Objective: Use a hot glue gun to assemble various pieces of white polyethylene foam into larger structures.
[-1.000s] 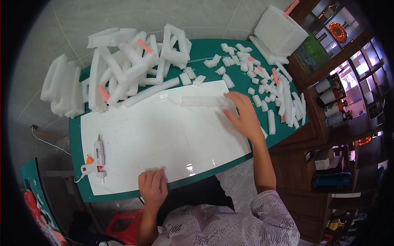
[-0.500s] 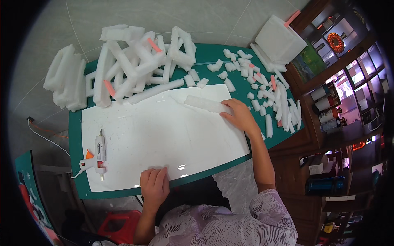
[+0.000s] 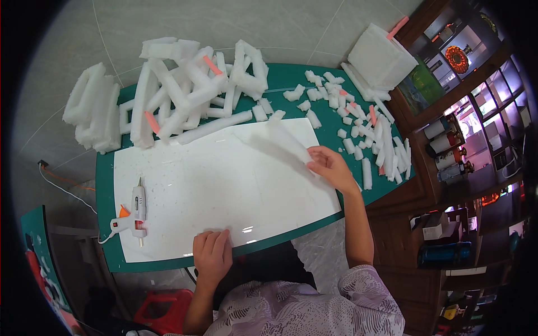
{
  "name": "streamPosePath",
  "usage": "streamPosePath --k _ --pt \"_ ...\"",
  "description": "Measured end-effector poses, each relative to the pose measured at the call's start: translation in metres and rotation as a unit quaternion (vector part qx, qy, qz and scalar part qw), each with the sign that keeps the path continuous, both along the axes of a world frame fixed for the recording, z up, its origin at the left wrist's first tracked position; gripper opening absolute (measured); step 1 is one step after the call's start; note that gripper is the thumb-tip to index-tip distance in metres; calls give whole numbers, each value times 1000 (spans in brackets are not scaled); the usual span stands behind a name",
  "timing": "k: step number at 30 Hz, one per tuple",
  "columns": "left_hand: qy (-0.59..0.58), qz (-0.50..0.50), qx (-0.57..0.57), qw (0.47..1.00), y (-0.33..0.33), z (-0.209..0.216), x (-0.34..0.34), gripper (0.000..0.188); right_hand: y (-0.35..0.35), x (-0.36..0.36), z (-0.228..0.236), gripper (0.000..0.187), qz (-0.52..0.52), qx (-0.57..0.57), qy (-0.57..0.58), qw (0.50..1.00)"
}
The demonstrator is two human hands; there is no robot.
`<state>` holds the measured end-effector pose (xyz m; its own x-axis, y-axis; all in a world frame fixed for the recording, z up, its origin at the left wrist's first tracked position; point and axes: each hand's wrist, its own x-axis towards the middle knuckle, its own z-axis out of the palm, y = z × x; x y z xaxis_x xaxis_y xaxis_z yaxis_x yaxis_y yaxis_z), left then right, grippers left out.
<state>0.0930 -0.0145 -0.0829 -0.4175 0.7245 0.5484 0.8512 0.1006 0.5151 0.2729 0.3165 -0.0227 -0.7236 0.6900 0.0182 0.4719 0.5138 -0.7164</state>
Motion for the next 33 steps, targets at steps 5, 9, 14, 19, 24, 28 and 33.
streamPosePath --k 5,9,14,19,24,28,33 --pt "3 1 1 1000 1 2 1 27 -9 15 -17 47 64 -434 251 863" --pt "2 -1 0 1000 2 0 1 27 -12 16 -16 48 82 -460 261 845" --pt "-1 2 5 1000 3 2 1 26 -11 16 -19 46 68 -462 239 851" --pt "6 10 5 1000 1 0 0 27 14 -20 0 37 -7 -375 191 907" --pt "2 13 12 1000 -1 2 1 28 65 -118 56 37 -43 -226 169 959" --pt "-6 -1 23 1000 2 1 1 28 94 -181 80 40 -86 -218 167 958" --pt "-19 5 22 1000 -2 1 1 26 71 -168 52 33 -43 -202 154 966"
